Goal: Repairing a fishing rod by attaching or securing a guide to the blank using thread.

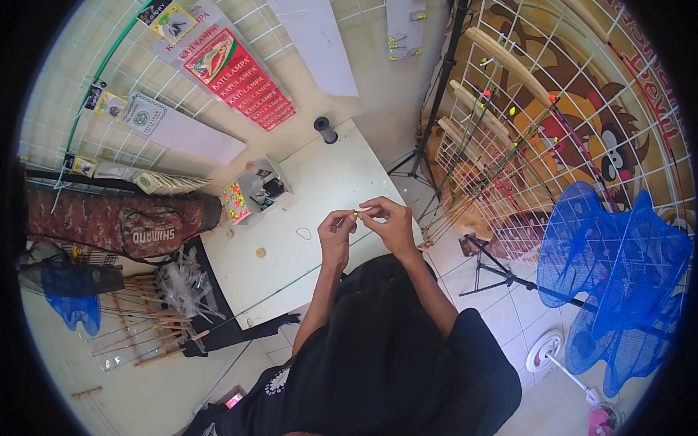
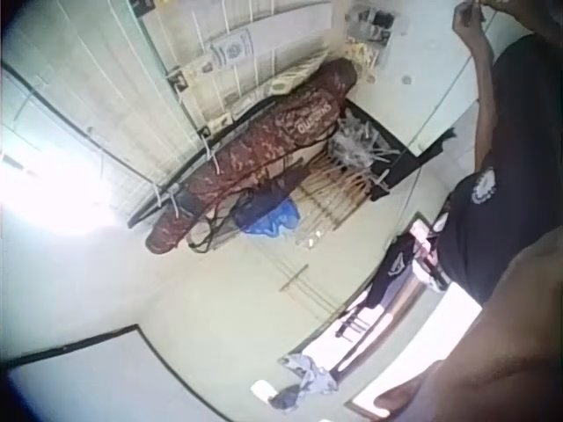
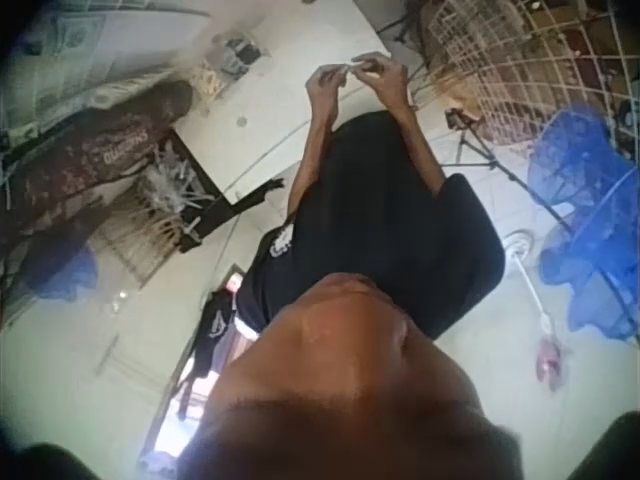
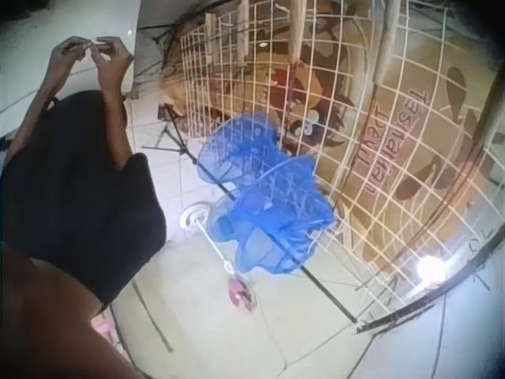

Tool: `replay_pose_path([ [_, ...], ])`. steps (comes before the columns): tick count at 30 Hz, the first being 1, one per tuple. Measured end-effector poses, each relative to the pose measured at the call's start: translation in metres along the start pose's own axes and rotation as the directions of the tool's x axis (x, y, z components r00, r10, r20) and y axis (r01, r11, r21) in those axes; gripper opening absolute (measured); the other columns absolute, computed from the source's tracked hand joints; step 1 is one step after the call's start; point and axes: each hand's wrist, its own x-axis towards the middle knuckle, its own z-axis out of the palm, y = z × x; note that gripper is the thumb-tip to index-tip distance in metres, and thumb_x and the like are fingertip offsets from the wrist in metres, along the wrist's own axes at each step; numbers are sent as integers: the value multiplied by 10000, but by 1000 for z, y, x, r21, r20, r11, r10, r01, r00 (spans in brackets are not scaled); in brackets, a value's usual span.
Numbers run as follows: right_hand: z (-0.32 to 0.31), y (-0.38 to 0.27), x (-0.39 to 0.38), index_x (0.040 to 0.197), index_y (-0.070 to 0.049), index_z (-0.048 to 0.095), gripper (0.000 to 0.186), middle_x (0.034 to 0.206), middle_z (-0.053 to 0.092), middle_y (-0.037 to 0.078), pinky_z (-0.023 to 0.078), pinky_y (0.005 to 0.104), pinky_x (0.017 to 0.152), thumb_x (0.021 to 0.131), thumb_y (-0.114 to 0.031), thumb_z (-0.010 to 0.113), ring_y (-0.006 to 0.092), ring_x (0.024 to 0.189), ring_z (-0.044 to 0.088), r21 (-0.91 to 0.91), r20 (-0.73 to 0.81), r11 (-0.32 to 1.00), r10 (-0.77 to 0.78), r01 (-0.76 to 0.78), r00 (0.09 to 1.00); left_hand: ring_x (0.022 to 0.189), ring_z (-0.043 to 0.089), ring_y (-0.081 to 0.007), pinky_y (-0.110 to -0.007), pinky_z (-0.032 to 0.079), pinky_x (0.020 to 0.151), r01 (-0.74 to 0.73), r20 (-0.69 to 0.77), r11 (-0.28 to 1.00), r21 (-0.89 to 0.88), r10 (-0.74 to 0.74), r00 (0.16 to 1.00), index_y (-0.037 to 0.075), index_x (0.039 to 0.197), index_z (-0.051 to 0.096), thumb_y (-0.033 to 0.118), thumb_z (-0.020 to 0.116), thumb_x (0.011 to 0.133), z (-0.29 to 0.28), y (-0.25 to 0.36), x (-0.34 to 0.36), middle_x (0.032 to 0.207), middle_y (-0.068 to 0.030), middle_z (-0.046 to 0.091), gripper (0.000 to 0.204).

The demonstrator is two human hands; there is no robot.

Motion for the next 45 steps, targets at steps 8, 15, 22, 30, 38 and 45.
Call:
replay_pose_path([
  [8,-9,0,1,951,51,695,163,846,702,85,510,228,744,826,-51,712,107,799,654,-21,93,994,112,-110,989,673,520,-54,-207,393,591,-15,91,973,232,-6,996,-4,923,687,58,732,826,-8,9,-2,804,-30,657,124],
  [15,-23,7,1,897,12,706,141,801,699,59,516,224,705,817,-101,730,84,766,646,-109,142,984,153,-138,978,677,543,-55,-204,420,593,-12,199,949,314,-54,979,0,1019,670,55,748,806,-2,20,0,782,-22,661,233],
  [22,-23,-1,3,914,-7,695,138,789,701,78,530,277,729,824,-110,719,139,770,677,-245,188,966,129,-81,974,621,505,-58,-205,395,564,33,218,934,357,-117,969,-7,980,703,150,699,866,-5,20,5,776,-18,660,193],
  [30,-21,-1,7,890,3,688,111,805,710,102,535,293,796,829,-89,703,170,802,696,-235,191,971,90,-43,978,599,486,-62,-208,388,553,105,153,949,297,-156,976,-17,950,703,135,703,863,-3,24,3,790,-40,671,175],
  [38,-21,-3,10,890,5,690,108,795,710,103,535,287,788,818,-74,704,168,796,698,-232,194,972,77,-30,978,585,482,-60,-202,376,531,141,125,956,257,-177,976,-27,940,682,133,702,867,-4,22,4,814,-50,662,177],
  [45,-23,-12,12,878,24,693,119,755,692,87,538,285,754,806,-67,720,144,750,678,-249,208,968,77,-24,975,557,456,-37,-195,345,500,147,155,943,299,-200,968,-22,922,661,150,687,884,-5,24,4,788,-27,628,177],
])
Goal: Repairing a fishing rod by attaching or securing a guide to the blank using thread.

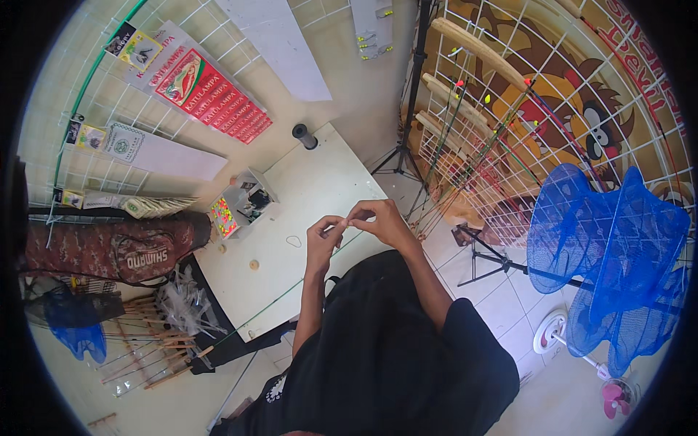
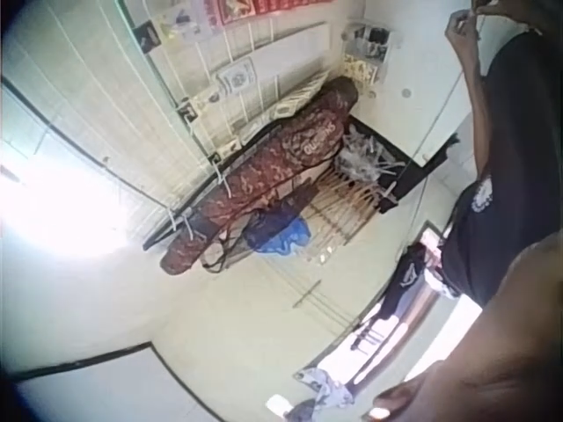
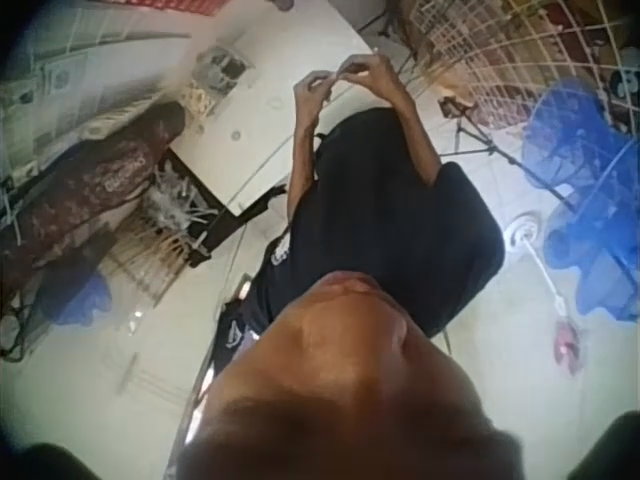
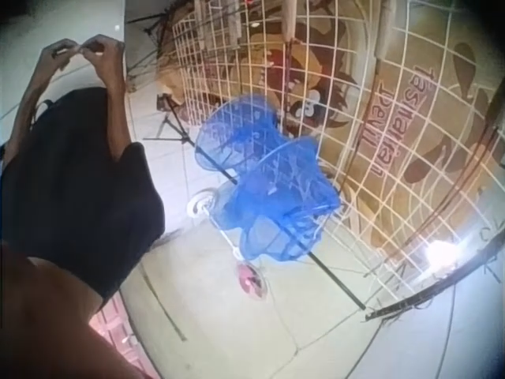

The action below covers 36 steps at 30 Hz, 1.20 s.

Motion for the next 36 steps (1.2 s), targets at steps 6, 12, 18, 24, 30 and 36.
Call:
replay_pose_path([
  [6,-1,-1,0,911,7,691,144,767,692,81,524,272,725,806,-87,719,129,741,669,-27,-2,999,24,-24,1000,561,458,-39,-206,355,500,-17,56,995,93,12,998,-4,932,631,189,662,908,-2,1,5,766,-5,592,197],
  [12,3,0,1,921,-2,696,153,790,695,61,508,253,686,803,-97,717,109,712,640,-41,5,999,10,-10,1000,598,481,-48,-207,363,520,-78,76,987,137,68,995,11,957,590,208,625,934,-8,1,9,801,1,570,201],
  [18,2,0,2,935,-16,701,153,807,701,62,506,253,677,806,-98,714,109,707,640,-21,-16,1000,1,-1,1000,625,496,-55,-203,366,548,-91,83,990,105,82,993,22,969,562,215,584,958,-9,3,9,873,-9,570,194],
  [24,2,2,2,946,-27,702,155,817,704,64,506,260,669,811,-103,714,117,694,639,-50,-26,999,-18,17,1000,632,482,-55,-209,364,561,-68,48,989,131,62,997,33,977,556,222,579,959,-11,6,8,826,-7,563,191],
  [30,2,5,3,948,-38,707,152,817,704,57,496,261,655,812,-105,716,111,672,614,-68,-46,997,-24,21,999,625,449,-50,-214,359,569,-3,3,971,240,3,1000,49,965,544,220,567,964,-10,19,6,789,8,537,173],
  [36,-2,8,3,925,-41,714,135,815,706,49,491,259,657,807,-107,717,116,675,615,-99,-67,995,-23,16,997,618,465,-75,-224,373,572,-177,-7,980,91,178,984,46,968,509,243,528,986,-11,27,8,693,-13,502,199],
])
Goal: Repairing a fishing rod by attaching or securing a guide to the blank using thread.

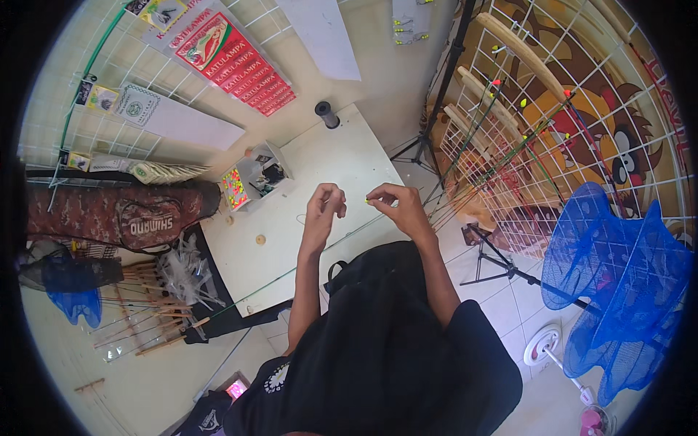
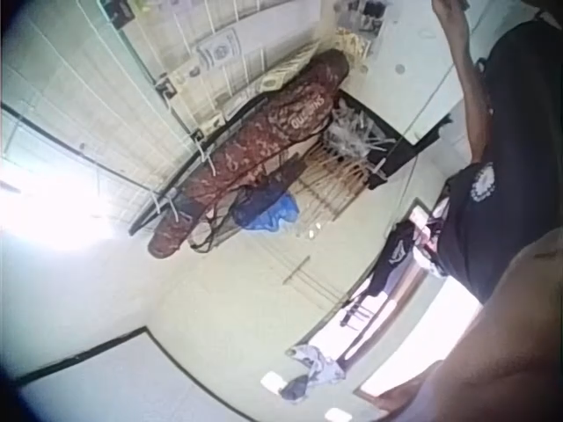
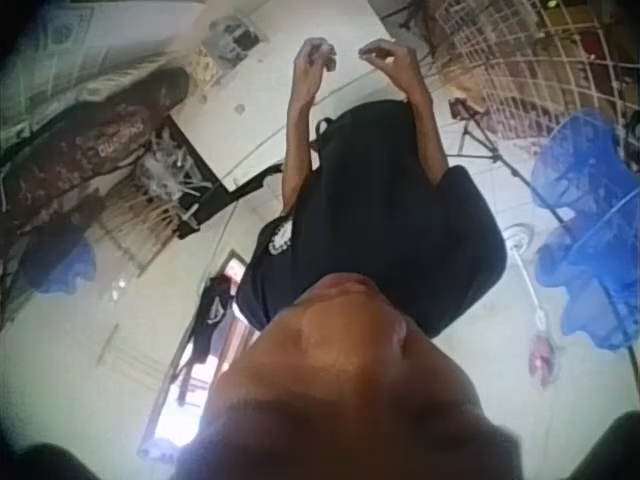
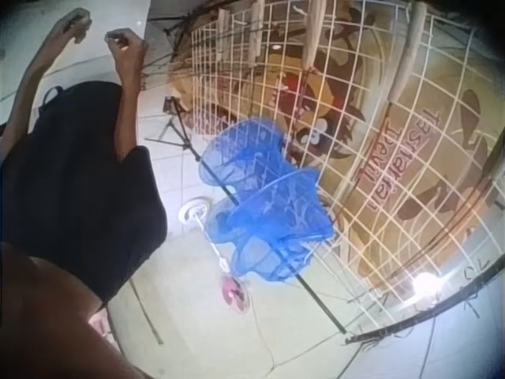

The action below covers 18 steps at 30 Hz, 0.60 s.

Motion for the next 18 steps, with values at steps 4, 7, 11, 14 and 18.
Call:
replay_pose_path([
  [4,-2,6,1,916,-28,721,134,823,708,56,486,256,696,806,-106,721,110,724,634,5,-35,1000,11,-11,999,674,561,-169,-309,462,676,25,-51,953,-302,-42,998,54,994,463,252,463,1013,-10,17,2,748,-77,560,199],
  [7,-5,8,2,914,-20,718,132,832,710,63,488,262,706,809,-101,716,121,741,647,12,-62,1000,19,-19,998,780,643,-255,-380,507,770,-6,-58,871,-491,-26,998,68,1061,410,265,423,1026,-21,16,4,827,-133,619,201],
  [11,-8,7,3,912,-18,716,128,839,711,63,489,265,714,813,-99,711,130,756,654,-14,-86,1000,16,-17,996,1066,614,-366,-478,465,989,-178,-176,718,-673,78,981,114,1114,371,247,372,1036,-14,17,10,1086,-244,623,154],
  [14,-7,2,5,909,-20,716,121,832,711,59,484,271,702,817,-98,706,126,756,653,-15,-103,1000,-12,10,995,1268,473,-372,-493,316,1106,-332,-344,725,-603,139,928,102,1061,353,225,337,1044,10,31,14,1192,-265,589,124],
  [18,-7,-9,5,913,-22,715,123,843,703,75,477,289,683,814,-94,700,152,770,658,-103,-88,993,-59,50,994,1309,443,-328,-516,142,1145,-398,-94,917,19,398,913,54,1056,354,191,292,1050,29,10,19,1215,-196,609,151],
])
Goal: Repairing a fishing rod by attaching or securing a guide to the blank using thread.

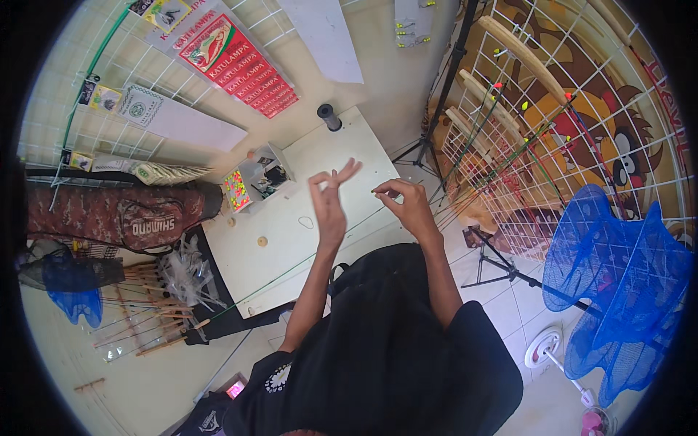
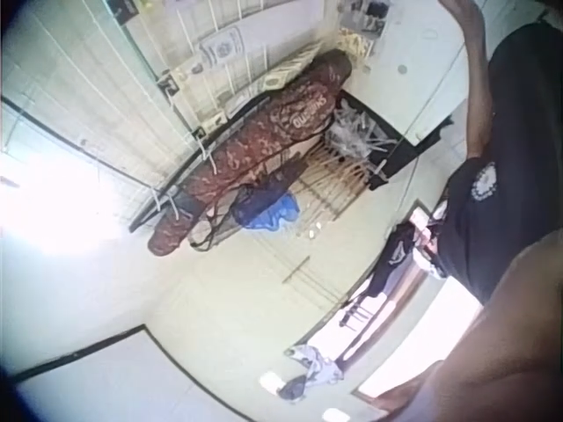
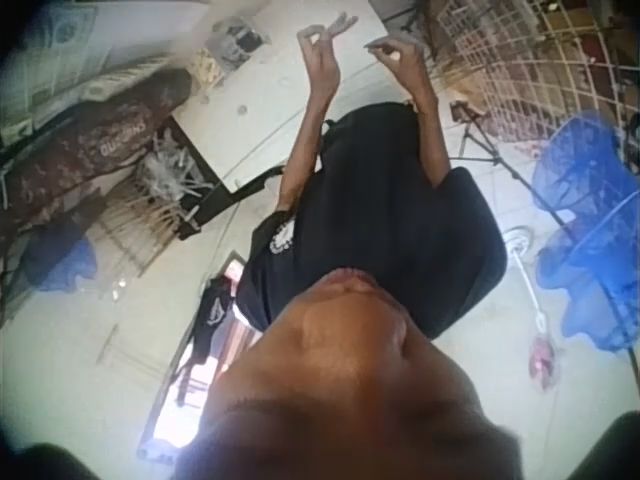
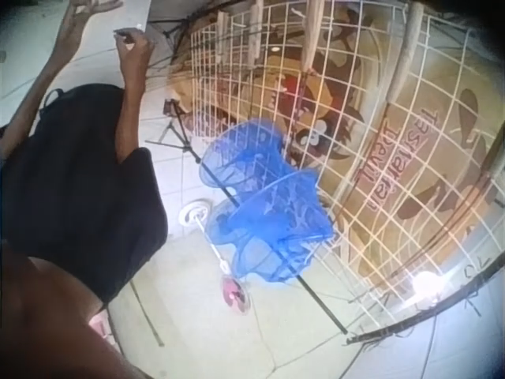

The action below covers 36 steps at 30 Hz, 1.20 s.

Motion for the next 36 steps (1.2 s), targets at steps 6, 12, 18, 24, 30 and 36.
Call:
replay_pose_path([
  [6,-5,-4,0,928,-8,703,140,866,690,104,487,323,698,809,-81,696,204,788,662,-5,-4,997,-74,74,997,1145,536,-346,-578,103,1126,-10,239,838,545,-144,960,29,1061,375,182,319,1037,16,-3,3,976,-175,635,164],
  [12,-12,-9,1,910,0,691,130,835,686,98,487,319,700,810,-81,697,191,762,655,-7,1,998,-56,56,998,661,528,-195,-411,442,859,386,340,816,430,-542,768,55,1031,375,259,359,1038,6,13,17,639,-70,473,205],
  [18,-10,-1,4,936,12,690,152,820,691,73,490,301,719,826,-93,697,139,759,639,91,64,996,-12,6,998,655,457,-135,-335,450,739,619,576,781,-81,-470,669,101,1039,385,295,372,1043,-14,-7,19,622,31,310,194],
  [24,-8,6,2,963,8,693,170,862,685,57,480,283,745,829,-96,698,118,786,622,235,161,971,9,-48,987,630,474,-144,-391,500,835,750,622,643,-157,-525,581,95,1034,386,226,381,1041,-16,-2,20,609,26,304,131],
  [30,-9,-2,1,888,6,678,141,804,659,30,415,263,655,821,-115,706,86,702,540,138,138,990,11,-30,990,644,497,-134,-406,530,847,758,627,639,-132,-538,563,101,1027,400,208,381,1037,-17,-3,20,643,13,368,110],
  [36,-12,3,0,892,-26,708,114,773,665,38,432,261,654,811,-105,699,102,682,544,210,83,978,3,-20,997,665,509,-132,-469,579,797,779,519,594,-201,-610,599,91,1023,429,226,484,998,-15,5,23,720,-13,454,149],
])
